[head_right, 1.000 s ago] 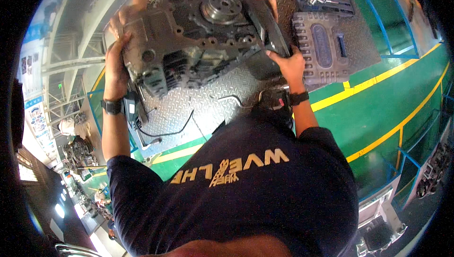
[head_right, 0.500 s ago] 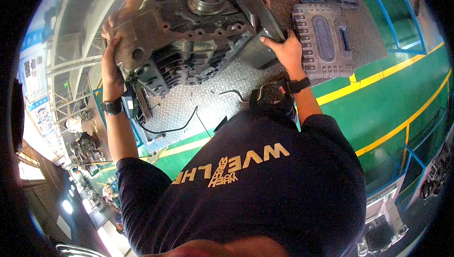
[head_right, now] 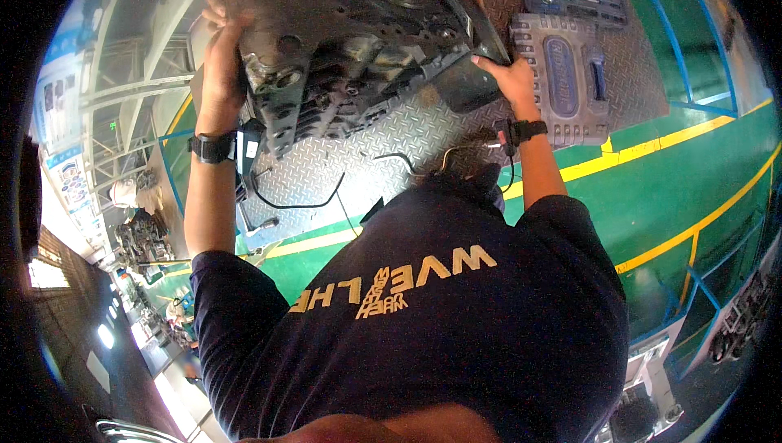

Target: The person uses a ratchet on an engine part, lifts off a large metal casing, and turns over the engine block to remove internal components including a camshaft.

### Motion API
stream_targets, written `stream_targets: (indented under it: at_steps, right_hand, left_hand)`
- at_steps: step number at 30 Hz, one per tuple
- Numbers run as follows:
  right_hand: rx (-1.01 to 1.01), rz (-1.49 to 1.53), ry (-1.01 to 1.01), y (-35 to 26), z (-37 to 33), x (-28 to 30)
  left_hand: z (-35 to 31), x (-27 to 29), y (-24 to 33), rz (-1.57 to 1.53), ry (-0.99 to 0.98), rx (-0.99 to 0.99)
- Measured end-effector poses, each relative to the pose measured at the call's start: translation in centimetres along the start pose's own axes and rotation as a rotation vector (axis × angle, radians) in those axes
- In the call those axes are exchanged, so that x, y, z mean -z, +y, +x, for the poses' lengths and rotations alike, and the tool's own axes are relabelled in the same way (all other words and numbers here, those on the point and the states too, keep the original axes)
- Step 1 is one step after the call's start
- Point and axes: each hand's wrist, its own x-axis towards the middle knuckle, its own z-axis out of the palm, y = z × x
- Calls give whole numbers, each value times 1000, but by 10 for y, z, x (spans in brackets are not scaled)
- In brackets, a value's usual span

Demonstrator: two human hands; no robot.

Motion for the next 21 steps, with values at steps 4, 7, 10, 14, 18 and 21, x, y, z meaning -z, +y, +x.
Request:
stream_targets:
  at_steps: [4,7,10,14,18,21]
  right_hand:
    - [-35,38,-6,25,12,3]
    - [-88,77,-45,50,24,6]
    - [-89,135,-44,79,31,0]
    - [-152,180,-15,116,38,-7]
    - [-216,67,-31,135,44,-10]
    - [-218,97,-80,117,43,-7]
  left_hand:
    - [12,-27,0,80,-73,-72]
    - [25,-56,-6,82,-177,-191]
    - [35,-88,-14,68,-208,-235]
    - [44,-115,-22,202,-186,-219]
    - [45,-130,-25,299,-162,-179]
    - [40,-137,-19,326,-204,-168]
